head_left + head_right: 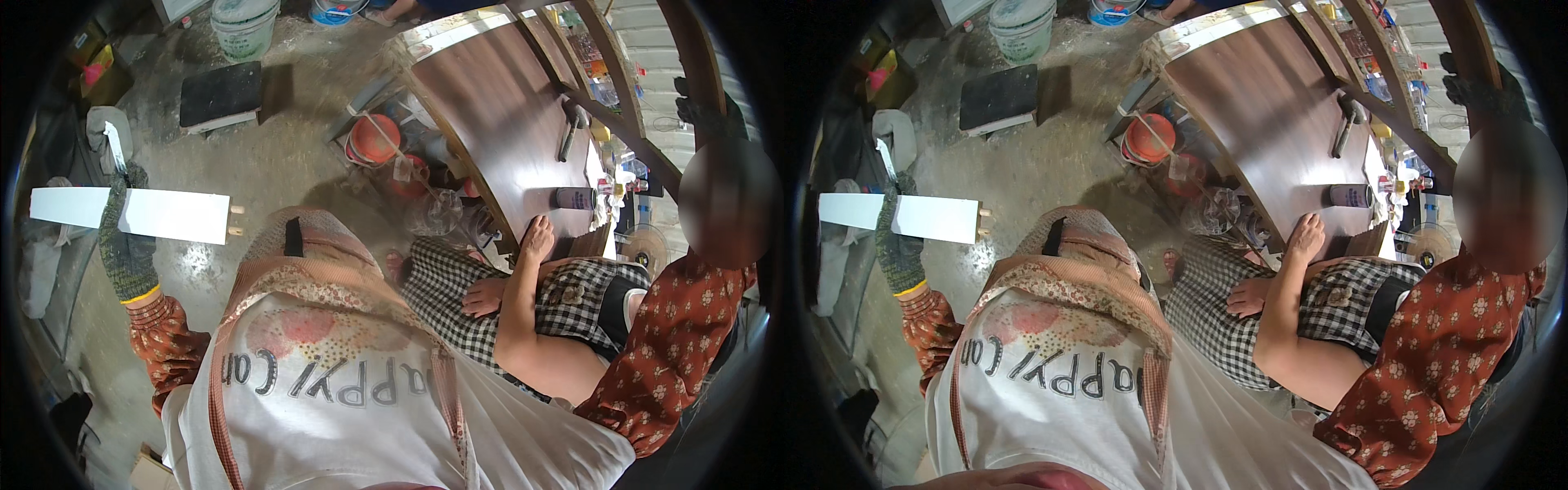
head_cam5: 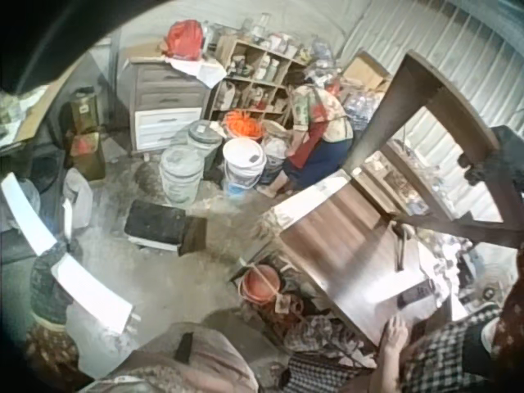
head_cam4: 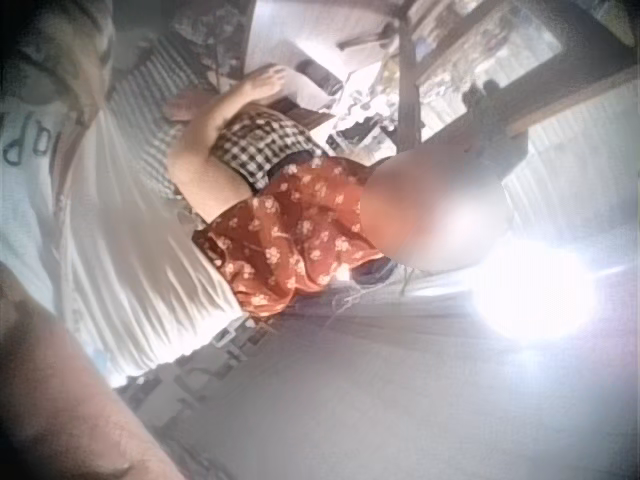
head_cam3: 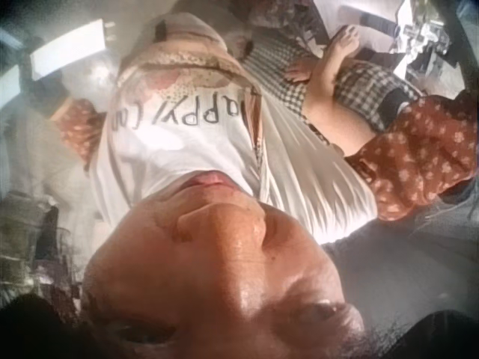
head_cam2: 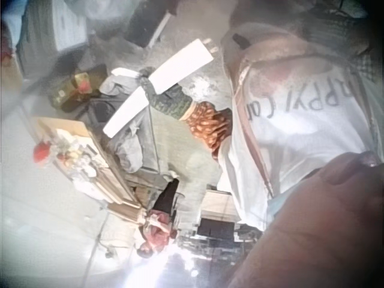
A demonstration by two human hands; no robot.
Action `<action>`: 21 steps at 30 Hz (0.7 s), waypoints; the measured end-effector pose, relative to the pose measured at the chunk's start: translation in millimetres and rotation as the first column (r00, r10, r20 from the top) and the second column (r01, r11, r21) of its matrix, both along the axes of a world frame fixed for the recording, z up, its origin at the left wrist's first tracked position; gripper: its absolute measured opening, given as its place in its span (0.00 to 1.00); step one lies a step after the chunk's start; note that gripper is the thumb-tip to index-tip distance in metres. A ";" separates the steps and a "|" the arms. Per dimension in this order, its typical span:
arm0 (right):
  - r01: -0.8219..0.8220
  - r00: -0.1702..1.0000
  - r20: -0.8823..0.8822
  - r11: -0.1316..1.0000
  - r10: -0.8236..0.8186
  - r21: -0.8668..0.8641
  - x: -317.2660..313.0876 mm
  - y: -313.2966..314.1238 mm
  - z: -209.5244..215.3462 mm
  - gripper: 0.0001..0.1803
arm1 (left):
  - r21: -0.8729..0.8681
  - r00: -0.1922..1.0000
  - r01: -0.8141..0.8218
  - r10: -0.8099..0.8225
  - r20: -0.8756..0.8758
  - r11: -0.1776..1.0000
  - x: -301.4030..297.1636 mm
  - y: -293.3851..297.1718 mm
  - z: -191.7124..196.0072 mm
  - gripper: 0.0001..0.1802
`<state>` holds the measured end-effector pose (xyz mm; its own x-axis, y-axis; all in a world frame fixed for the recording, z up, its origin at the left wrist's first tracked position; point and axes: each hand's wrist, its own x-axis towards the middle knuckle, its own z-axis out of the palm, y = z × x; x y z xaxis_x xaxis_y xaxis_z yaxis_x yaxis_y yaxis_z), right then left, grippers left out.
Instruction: The person applies a liquid from a bottle onto white wooden slats, wipes them with a cloth, and then sands them using a sanding block while working at a metal table.
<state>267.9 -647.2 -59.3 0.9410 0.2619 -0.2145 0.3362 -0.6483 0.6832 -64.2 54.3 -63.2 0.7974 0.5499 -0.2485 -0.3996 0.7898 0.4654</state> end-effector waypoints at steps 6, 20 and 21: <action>-0.062 0.978 0.193 0.994 0.080 -0.094 -17.2 -47.7 -36.5 0.23 | 0.169 0.997 -0.015 0.028 -0.070 0.985 -10.8 8.7 -12.6 0.16; -0.035 0.920 -0.303 0.822 0.249 0.569 -87.5 310.6 29.7 0.46 | 0.017 0.999 0.034 -0.034 -0.014 0.999 6.2 12.5 6.2 0.16; -0.032 0.925 -0.281 0.787 0.257 0.616 -89.4 311.5 21.8 0.46 | 0.019 0.998 0.065 -0.065 0.011 0.998 6.4 12.2 7.7 0.16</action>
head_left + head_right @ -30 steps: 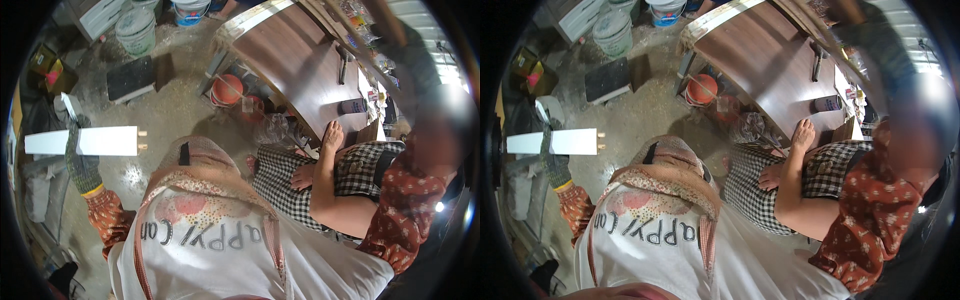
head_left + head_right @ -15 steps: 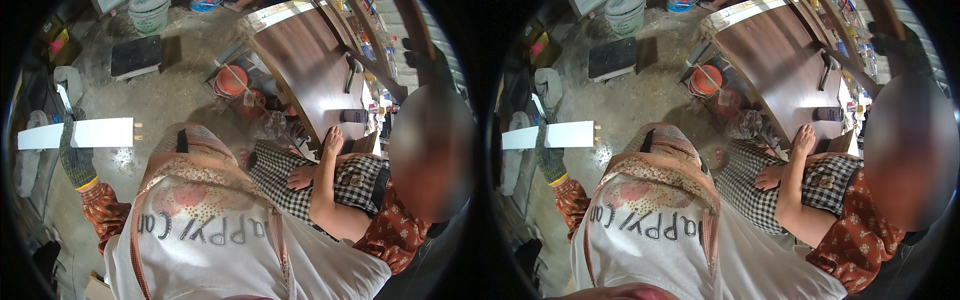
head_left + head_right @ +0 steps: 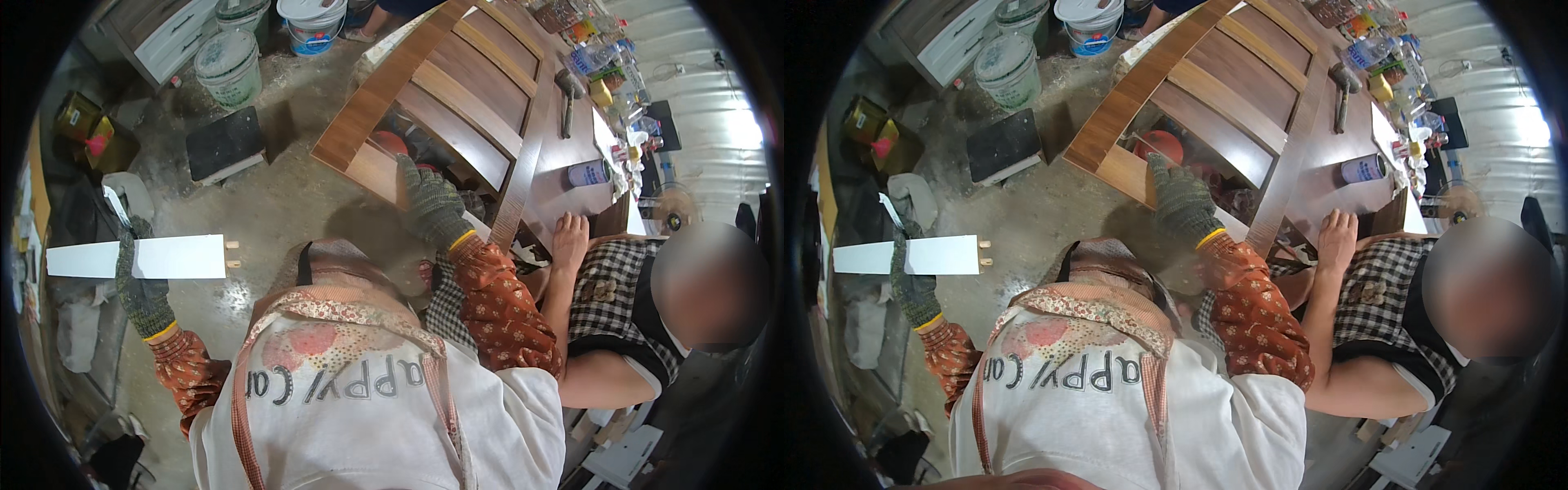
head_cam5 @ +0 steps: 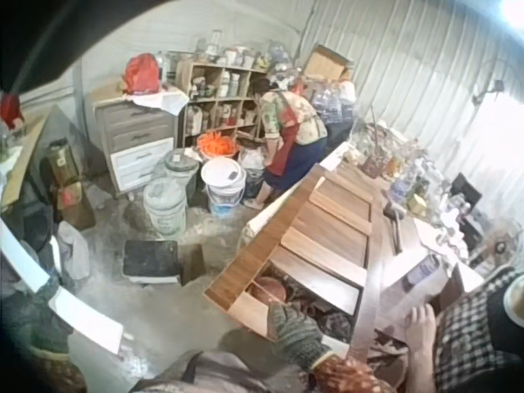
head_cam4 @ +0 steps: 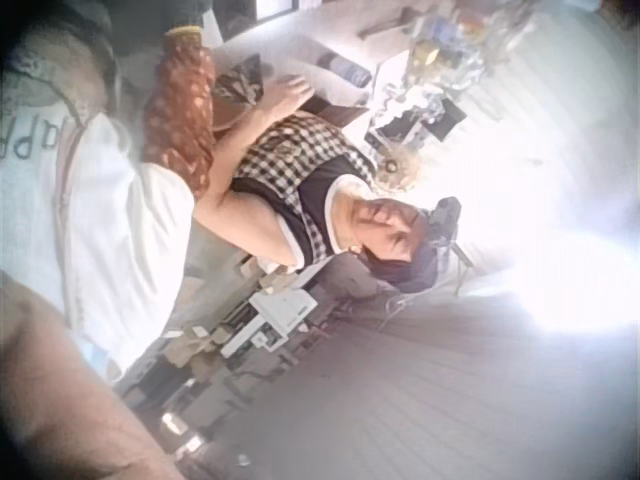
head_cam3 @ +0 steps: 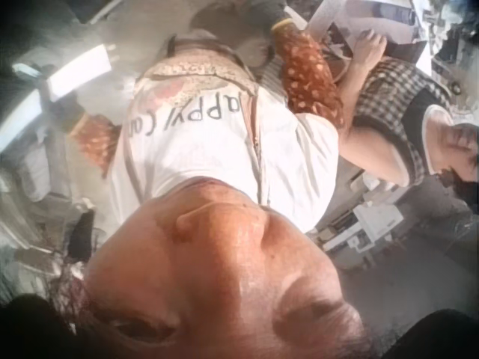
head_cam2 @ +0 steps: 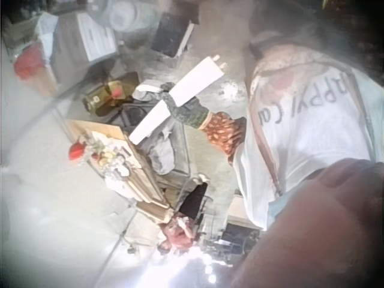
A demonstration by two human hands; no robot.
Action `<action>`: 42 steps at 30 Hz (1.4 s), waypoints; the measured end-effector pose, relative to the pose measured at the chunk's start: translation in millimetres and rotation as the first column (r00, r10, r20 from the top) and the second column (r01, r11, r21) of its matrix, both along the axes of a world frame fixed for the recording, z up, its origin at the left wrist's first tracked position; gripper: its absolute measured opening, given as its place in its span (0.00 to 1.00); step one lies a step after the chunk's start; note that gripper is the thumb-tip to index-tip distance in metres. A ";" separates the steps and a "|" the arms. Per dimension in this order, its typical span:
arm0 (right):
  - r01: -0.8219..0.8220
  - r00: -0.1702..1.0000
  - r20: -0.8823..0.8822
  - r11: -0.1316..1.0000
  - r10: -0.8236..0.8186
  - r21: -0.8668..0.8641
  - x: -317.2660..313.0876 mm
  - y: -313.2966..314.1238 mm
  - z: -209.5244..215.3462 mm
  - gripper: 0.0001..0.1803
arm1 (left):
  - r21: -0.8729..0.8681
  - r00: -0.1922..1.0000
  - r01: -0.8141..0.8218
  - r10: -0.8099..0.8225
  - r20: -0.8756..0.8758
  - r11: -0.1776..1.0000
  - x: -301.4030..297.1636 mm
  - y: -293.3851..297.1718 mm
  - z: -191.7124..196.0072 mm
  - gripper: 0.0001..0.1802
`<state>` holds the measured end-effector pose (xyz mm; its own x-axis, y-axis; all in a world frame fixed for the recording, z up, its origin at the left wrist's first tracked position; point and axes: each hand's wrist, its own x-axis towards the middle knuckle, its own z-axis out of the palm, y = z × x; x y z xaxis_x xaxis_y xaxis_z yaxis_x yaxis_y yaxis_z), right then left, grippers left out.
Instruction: The person applies a liquid from a bottle onto white wooden slats, wipes them with a cloth, and then sands them using a sanding block while working at a metal table.
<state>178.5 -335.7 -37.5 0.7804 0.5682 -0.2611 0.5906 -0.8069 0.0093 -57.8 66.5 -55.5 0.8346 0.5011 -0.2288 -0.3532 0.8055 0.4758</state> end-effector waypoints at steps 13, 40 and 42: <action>0.133 0.991 -0.044 0.972 -0.127 0.196 -26.3 -3.8 11.9 0.38 | 0.078 0.996 -0.015 0.022 -0.082 0.997 23.2 -20.8 24.7 0.15; 0.012 0.858 -0.079 0.134 0.507 0.991 -7.6 113.7 98.0 0.13 | 0.978 0.988 0.148 0.022 -0.153 0.145 102.1 -126.6 84.3 0.17; -0.227 0.914 0.134 0.207 0.384 0.952 -2.9 116.7 94.6 0.17 | 0.826 0.980 0.200 -0.096 -0.176 0.527 105.7 -127.3 80.8 0.17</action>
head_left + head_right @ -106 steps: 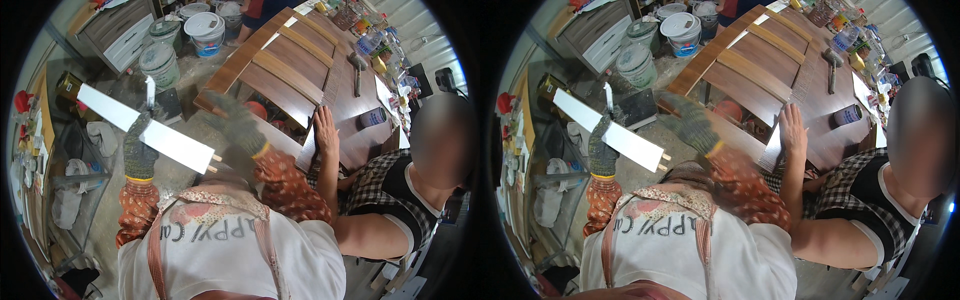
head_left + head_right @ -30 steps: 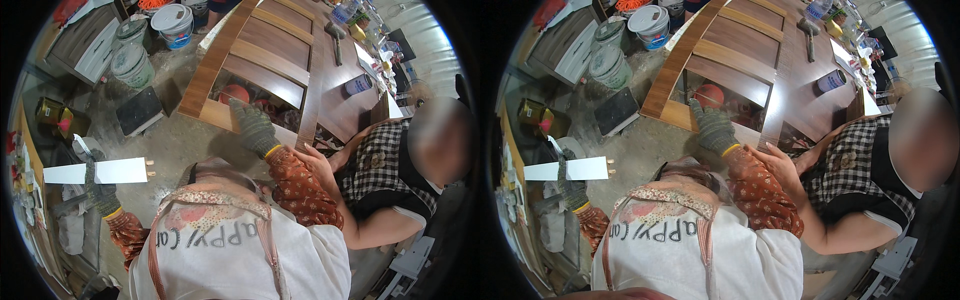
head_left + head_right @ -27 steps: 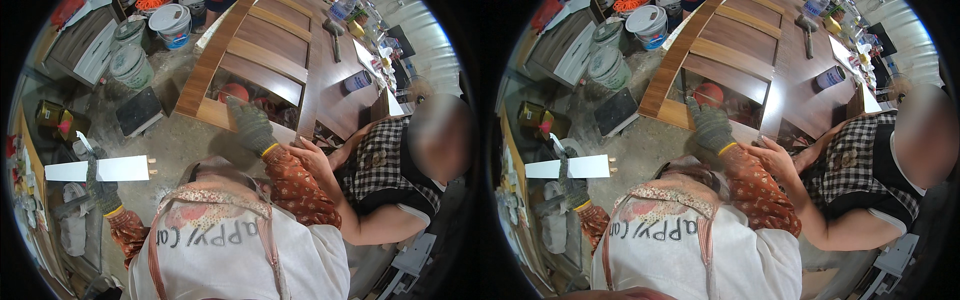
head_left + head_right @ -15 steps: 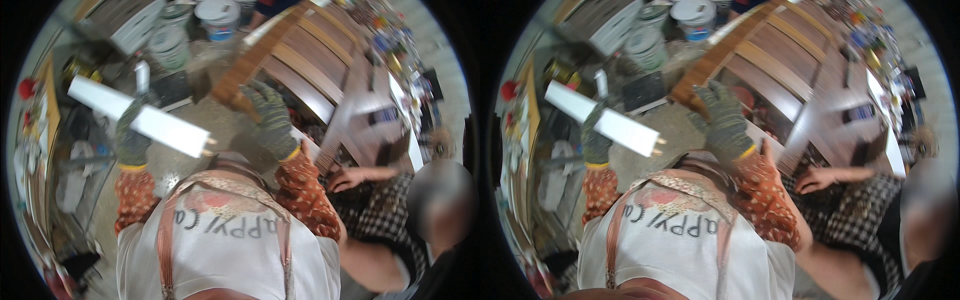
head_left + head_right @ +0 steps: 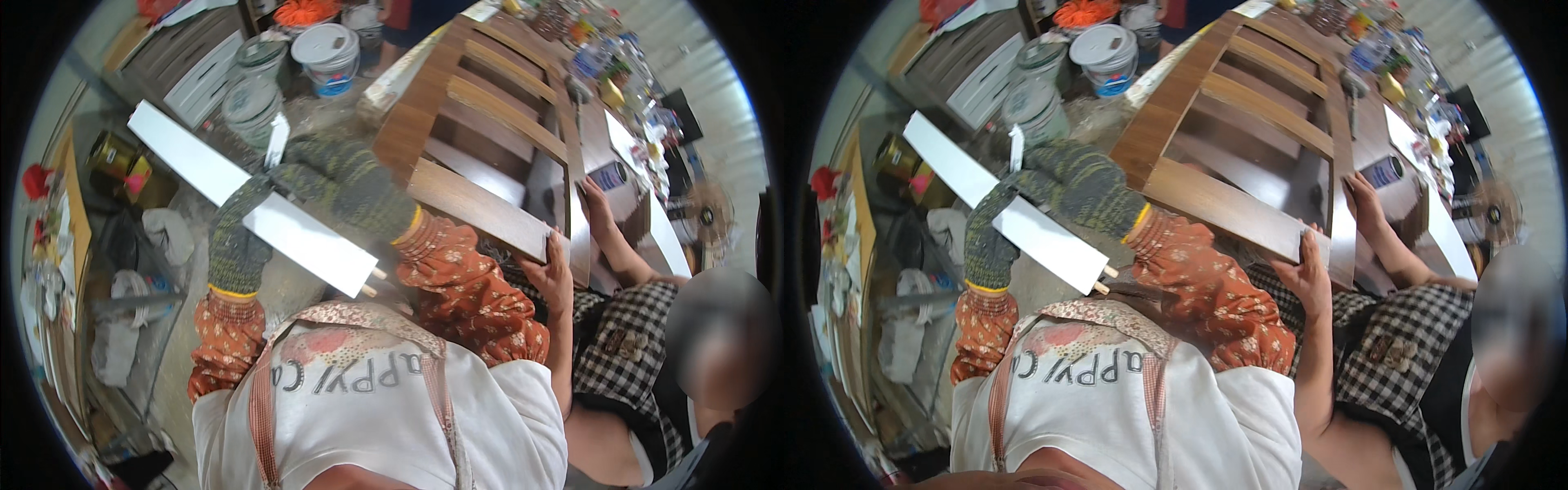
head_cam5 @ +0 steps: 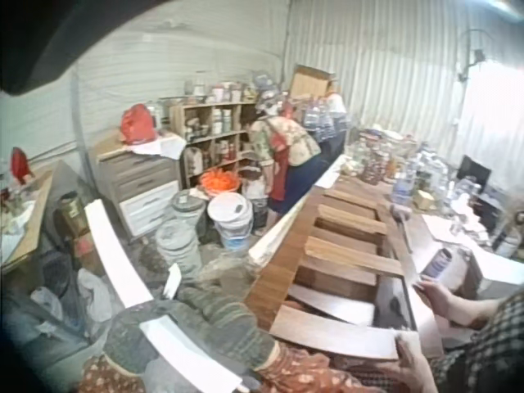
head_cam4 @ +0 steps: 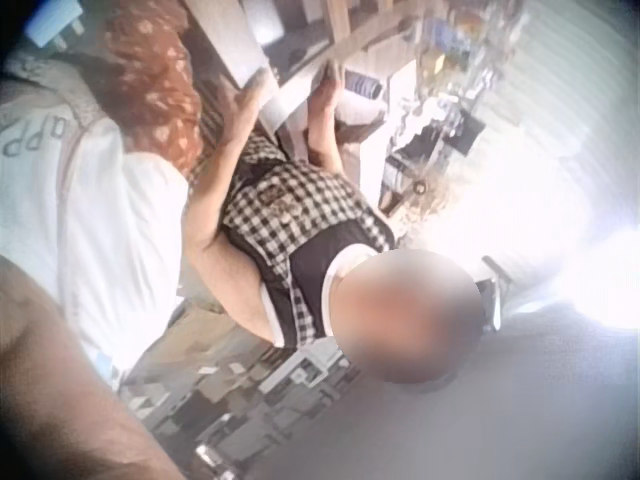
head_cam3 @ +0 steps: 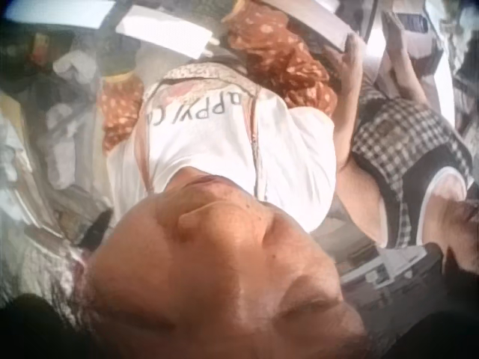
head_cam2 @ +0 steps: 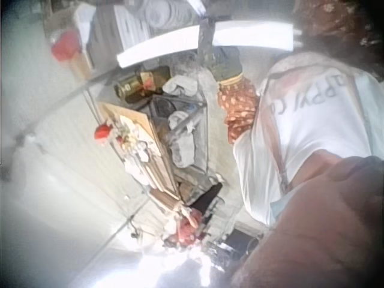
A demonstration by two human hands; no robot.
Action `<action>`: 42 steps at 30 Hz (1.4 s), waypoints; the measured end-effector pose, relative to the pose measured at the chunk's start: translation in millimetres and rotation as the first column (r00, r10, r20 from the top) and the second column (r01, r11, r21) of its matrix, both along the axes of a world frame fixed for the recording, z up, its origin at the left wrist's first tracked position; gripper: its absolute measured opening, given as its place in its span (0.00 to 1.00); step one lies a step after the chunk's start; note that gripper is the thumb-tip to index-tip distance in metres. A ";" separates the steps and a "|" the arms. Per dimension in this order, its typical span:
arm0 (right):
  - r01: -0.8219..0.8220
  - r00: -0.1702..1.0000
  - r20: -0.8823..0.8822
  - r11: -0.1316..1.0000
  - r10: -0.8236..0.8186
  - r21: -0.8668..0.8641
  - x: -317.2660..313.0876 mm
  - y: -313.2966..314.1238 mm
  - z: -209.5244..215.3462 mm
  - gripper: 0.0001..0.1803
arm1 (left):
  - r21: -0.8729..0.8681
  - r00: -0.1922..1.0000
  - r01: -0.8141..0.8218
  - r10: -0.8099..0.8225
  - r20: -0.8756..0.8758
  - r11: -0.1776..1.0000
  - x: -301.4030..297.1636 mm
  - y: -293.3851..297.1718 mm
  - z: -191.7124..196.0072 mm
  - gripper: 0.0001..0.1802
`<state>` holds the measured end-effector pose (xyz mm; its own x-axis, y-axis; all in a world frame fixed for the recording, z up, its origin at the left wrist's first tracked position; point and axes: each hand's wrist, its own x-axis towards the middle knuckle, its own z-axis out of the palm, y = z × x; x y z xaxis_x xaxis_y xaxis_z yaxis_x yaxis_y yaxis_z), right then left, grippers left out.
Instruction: The person applies a liquid from a bottle onto white wooden slats, wipes them with a cloth, and then sands them using a sanding block while working at a metal table.
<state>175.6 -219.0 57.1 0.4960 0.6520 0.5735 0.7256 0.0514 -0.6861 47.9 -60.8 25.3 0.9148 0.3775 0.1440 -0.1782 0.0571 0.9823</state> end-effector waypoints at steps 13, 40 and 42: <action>-0.129 0.955 -0.274 0.991 0.111 -0.047 -9.9 1.7 17.6 0.13 | -0.181 0.993 0.059 -0.075 -0.085 0.982 -3.3 -2.9 20.4 0.17; -0.076 0.662 -0.692 0.944 0.287 0.320 27.6 12.4 -15.9 0.12 | 0.127 0.936 -0.327 0.302 0.180 0.937 -8.6 9.0 5.9 0.14; -0.119 0.567 -0.755 0.940 0.328 0.319 18.2 15.2 -6.0 0.12 | 0.420 0.922 -0.387 0.351 0.163 0.821 -18.9 15.4 -0.9 0.15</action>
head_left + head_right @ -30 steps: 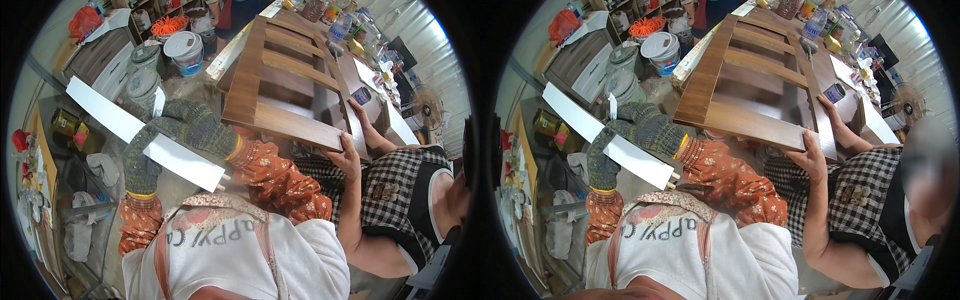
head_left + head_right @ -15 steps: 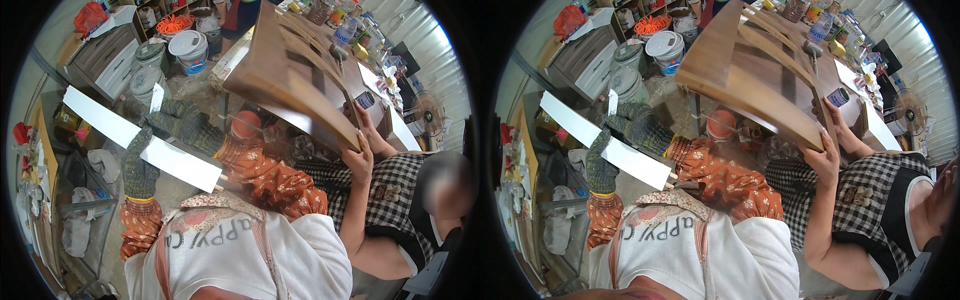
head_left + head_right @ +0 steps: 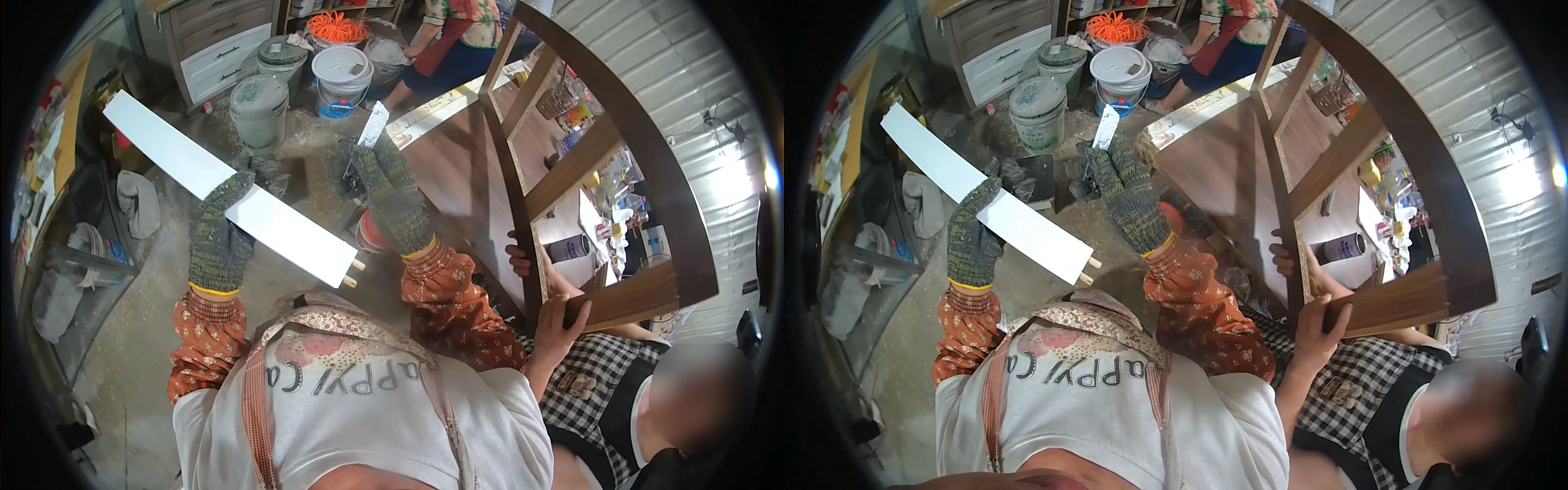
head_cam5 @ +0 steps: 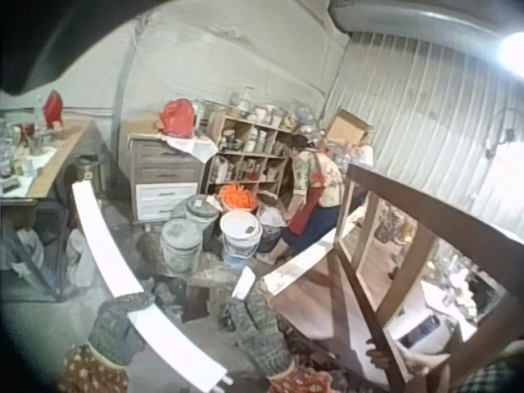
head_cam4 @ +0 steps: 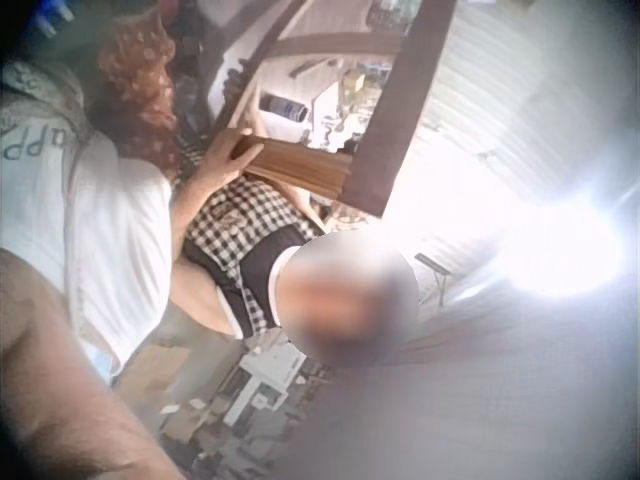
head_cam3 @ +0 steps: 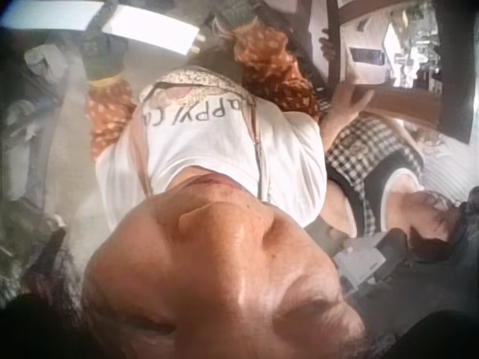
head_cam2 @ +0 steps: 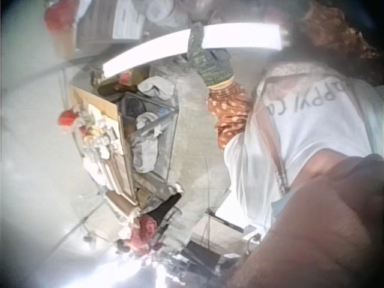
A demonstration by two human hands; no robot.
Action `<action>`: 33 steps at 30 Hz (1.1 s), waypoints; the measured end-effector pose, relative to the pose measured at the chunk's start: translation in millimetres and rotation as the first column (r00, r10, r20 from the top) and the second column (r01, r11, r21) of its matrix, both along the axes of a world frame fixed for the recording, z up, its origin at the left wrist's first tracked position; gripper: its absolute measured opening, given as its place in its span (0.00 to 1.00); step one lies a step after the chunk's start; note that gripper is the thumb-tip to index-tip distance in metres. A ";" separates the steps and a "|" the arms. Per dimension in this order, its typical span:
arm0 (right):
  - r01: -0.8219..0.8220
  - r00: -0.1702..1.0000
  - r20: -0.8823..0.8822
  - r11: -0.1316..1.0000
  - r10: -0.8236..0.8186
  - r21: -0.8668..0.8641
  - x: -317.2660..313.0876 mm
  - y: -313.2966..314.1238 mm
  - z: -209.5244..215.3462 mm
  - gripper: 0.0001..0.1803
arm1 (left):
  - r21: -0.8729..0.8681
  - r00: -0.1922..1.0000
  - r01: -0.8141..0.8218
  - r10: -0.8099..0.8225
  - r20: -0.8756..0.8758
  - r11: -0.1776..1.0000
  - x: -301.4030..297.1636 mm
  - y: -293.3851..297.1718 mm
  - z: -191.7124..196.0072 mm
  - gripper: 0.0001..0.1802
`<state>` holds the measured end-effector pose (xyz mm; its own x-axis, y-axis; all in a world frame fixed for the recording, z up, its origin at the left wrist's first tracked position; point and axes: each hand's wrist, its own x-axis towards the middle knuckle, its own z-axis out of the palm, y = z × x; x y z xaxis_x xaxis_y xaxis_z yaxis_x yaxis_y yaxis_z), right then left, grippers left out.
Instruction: The person applies a liquid from a bottle onto white wooden slats, wipes them with a cloth, and then sands them using a sanding block while working at a metal table.
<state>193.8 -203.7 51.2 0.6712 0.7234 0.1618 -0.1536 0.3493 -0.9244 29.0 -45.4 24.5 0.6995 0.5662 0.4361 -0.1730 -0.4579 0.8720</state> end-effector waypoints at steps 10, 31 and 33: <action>-0.045 0.993 0.086 0.937 0.079 -0.345 -3.0 -27.7 -17.4 0.14 | -0.908 0.961 0.269 -0.032 0.274 0.321 5.1 23.7 -21.4 0.18; -0.037 0.996 -0.089 0.991 0.026 -0.128 -21.6 -113.5 -66.2 0.24 | -0.143 0.964 0.201 -0.222 -0.149 0.969 23.1 16.3 -7.2 0.17; 0.054 0.991 0.130 0.987 -0.034 -0.154 -30.8 -113.8 -42.4 0.24 | 0.625 0.975 0.113 0.036 -0.221 0.772 25.5 14.8 8.3 0.17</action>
